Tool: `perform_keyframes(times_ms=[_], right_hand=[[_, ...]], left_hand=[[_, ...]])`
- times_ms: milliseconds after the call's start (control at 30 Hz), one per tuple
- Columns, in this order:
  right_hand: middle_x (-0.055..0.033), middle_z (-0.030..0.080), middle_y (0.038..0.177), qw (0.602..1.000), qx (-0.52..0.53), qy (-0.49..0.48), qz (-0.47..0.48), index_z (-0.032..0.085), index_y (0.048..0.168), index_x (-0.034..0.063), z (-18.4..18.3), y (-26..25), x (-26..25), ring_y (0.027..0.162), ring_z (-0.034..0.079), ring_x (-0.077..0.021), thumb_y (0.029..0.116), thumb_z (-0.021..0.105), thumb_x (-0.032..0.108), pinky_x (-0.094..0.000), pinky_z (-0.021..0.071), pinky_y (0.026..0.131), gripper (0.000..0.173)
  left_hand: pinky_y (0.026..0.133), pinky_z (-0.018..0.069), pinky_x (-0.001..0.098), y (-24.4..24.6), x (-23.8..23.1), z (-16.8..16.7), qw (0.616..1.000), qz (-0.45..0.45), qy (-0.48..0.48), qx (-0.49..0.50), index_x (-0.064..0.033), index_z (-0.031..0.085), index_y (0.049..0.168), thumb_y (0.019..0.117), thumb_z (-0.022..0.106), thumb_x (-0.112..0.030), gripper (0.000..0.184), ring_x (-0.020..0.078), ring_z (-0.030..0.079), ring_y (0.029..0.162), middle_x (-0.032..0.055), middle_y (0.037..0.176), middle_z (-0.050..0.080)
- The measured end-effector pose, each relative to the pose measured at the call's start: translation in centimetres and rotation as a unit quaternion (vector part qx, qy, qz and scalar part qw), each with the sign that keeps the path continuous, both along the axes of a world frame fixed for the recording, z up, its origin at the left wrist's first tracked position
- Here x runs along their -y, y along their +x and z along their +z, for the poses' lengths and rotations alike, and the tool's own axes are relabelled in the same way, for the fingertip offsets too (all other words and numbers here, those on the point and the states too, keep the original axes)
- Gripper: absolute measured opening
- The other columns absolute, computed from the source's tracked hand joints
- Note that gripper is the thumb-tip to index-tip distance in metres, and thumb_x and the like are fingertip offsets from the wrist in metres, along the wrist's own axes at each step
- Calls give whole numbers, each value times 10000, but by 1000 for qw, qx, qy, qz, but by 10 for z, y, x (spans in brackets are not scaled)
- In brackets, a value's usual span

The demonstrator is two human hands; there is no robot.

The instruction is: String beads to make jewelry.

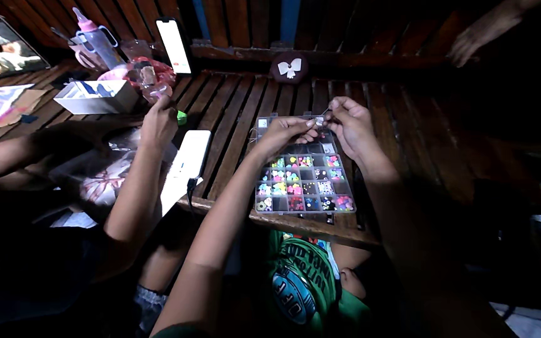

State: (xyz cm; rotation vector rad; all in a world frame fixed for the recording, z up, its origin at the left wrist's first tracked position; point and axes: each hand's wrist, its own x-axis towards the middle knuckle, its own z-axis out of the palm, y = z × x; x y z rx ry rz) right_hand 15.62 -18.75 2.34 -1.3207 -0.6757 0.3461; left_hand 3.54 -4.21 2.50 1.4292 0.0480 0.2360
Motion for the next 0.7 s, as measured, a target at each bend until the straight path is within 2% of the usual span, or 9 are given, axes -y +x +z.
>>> perform_keyframes(times_ms=[267,400,700], right_hand=[[66,571,882,994,-50,39,-84,582,1053,114,8,16,11,775,594,-34,1095,458,157,-224,548,760,137],[50,556,909,991,-57,44,-116,567,1114,95,11,21,16,789,596,-43,1105,441,182,-235,551,770,153],[54,543,918,984,-74,71,-146,555,1105,114,15,28,25,793,583,-46,1110,419,189,-234,542,767,155]], left_hand=[[742,591,229,-1,-4,2,999,-29,-24,-27,-15,684,972,1073,489,-84,231,56,695,744,-6,815,726],[735,587,222,-4,-4,4,998,-43,-18,-36,-24,687,963,1080,467,-89,257,48,696,737,-13,807,731],[751,595,238,-5,-3,5,997,-61,-21,-49,-29,686,956,1089,431,-93,295,56,703,743,-16,804,732]])
